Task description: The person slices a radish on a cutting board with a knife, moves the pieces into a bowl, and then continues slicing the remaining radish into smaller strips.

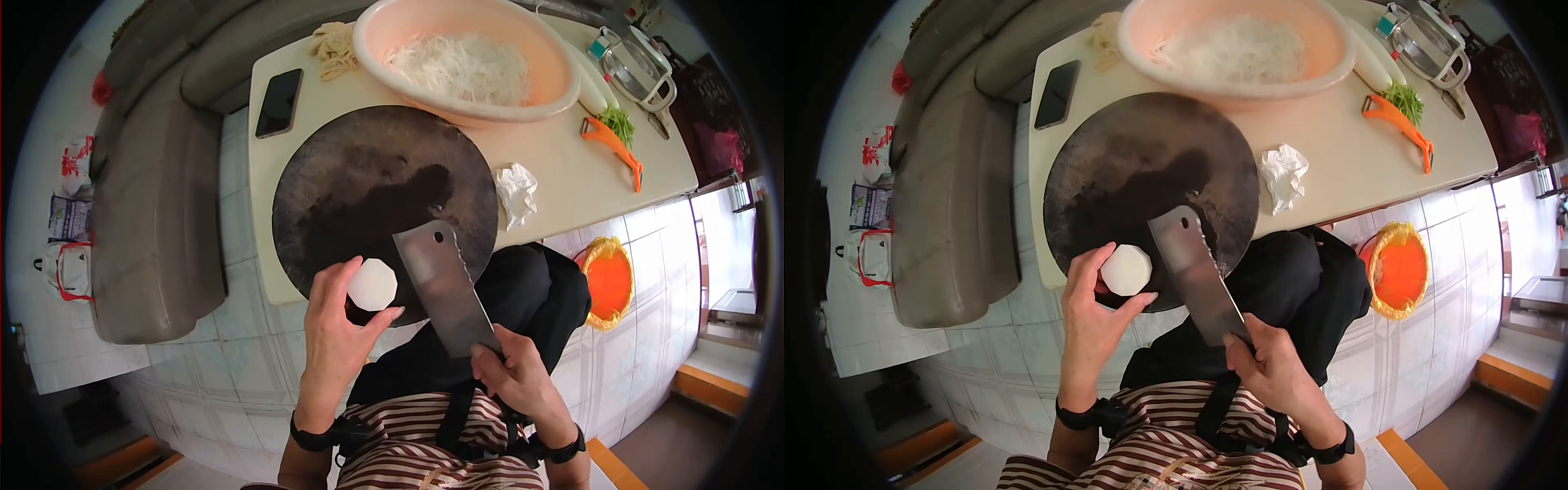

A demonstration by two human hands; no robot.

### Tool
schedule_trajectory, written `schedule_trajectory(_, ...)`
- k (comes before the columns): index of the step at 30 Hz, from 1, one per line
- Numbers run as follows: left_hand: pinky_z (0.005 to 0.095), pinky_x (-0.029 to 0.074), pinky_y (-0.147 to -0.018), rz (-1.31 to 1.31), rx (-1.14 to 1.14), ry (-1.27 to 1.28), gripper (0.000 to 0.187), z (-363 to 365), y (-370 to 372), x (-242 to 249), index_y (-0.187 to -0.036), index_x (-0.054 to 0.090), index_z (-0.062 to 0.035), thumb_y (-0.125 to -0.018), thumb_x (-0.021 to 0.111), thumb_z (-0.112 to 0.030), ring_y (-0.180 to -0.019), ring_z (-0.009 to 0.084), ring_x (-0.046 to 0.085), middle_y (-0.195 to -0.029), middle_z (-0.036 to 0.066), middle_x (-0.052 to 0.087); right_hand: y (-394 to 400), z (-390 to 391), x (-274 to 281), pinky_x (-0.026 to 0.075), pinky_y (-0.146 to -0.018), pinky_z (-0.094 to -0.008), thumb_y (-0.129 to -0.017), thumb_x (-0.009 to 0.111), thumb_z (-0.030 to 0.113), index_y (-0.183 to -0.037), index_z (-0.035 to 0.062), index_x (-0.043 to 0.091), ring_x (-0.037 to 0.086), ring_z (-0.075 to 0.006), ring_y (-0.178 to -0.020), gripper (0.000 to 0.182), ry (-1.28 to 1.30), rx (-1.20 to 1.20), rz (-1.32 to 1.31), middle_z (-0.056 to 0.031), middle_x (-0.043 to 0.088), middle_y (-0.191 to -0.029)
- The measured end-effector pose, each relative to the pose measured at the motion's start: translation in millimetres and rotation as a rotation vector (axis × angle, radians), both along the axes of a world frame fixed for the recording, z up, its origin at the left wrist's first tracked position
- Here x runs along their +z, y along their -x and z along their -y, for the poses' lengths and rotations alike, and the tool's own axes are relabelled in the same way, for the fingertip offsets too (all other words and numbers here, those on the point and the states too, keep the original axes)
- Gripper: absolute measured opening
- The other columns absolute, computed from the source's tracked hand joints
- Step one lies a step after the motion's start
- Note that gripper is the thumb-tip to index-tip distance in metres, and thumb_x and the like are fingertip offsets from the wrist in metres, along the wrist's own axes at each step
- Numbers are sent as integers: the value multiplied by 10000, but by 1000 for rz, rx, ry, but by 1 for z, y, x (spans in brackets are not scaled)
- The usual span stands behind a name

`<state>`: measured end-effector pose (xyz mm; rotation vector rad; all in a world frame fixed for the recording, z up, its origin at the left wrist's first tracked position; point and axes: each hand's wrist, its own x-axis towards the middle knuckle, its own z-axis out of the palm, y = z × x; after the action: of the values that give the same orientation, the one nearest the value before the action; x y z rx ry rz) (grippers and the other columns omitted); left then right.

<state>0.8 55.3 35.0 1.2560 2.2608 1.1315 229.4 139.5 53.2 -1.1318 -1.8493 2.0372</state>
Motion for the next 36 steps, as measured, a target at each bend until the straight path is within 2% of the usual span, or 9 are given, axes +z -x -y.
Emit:
schedule_trajectory(1,365,546,-752,-163,-38,-58,625,0,1,2,-1228,594,-44,-673,875,-106,-988,296,614,-1164,120,578,2,-3,7,413,-468,-293,-961,538,40,-1014,-43,576,573,-160,-497,106,2,0,2,-75,621,-707)
schedule_trajectory(4,378,535,-792,-388,-142,-152,580,5,5,1,-1204,624,-35,-677,859,-85,-1026,315,588,-1181,118,586,12,-16,37,437,-470,-369,-892,606,8,-1131,-39,589,572,-333,-526,243,-575,135,127,-152,593,-695)
schedule_trajectory(7,390,518,-831,-423,-220,-167,463,4,5,4,-1143,666,-6,-704,812,-30,-1036,316,579,-1189,112,605,17,-21,47,444,-464,-360,-857,628,-5,-1163,-47,573,579,-311,-527,314,-810,256,137,-132,560,-675)
schedule_trajectory(16,410,496,-843,-512,-443,6,202,0,18,12,-948,699,42,-755,733,-5,-1031,318,577,-1142,119,620,22,-27,67,461,-442,-316,-737,623,-19,-1277,-113,506,598,-198,-529,560,-856,553,290,-123,540,-689)
schedule_trajectory(21,414,492,-840,-553,-505,93,183,2,22,15,-849,681,45,-669,708,21,-1010,344,573,-1149,157,606,27,-25,70,438,-410,-318,-742,670,-31,-1284,-126,513,567,-204,-510,573,-879,527,298,-105,484,-666)
schedule_trajectory(24,419,497,-831,-568,-542,127,178,1,24,19,-805,666,52,-631,694,32,-995,359,573,-1141,183,598,27,-28,67,451,-411,-327,-729,646,-29,-1168,-164,539,575,-205,-510,473,-879,526,270,-108,493,-662)
schedule_trajectory(26,423,502,-819,-561,-560,149,172,0,24,21,-789,659,57,-621,689,37,-985,368,575,-1138,196,595,25,-31,64,434,-450,-285,-856,586,40,-1080,-93,581,555,-175,-529,260,-888,484,256,-110,561,-734)
schedule_trajectory(29,423,518,-778,-583,-589,143,138,-1,25,23,-751,632,62,-627,687,37,-961,376,584,-1131,206,598,22,-33,58,472,-474,-300,-795,574,32,-1236,-143,504,602,-209,-592,480,-788,514,233,-150,561,-826)
schedule_trajectory(36,411,543,-738,-600,-602,177,148,0,25,26,-698,587,61,-597,695,73,-972,383,597,-1096,223,617,29,-37,55,469,-468,-286,-798,570,32,-1173,-144,525,602,-195,-572,417,-797,560,260,-124,566,-791)
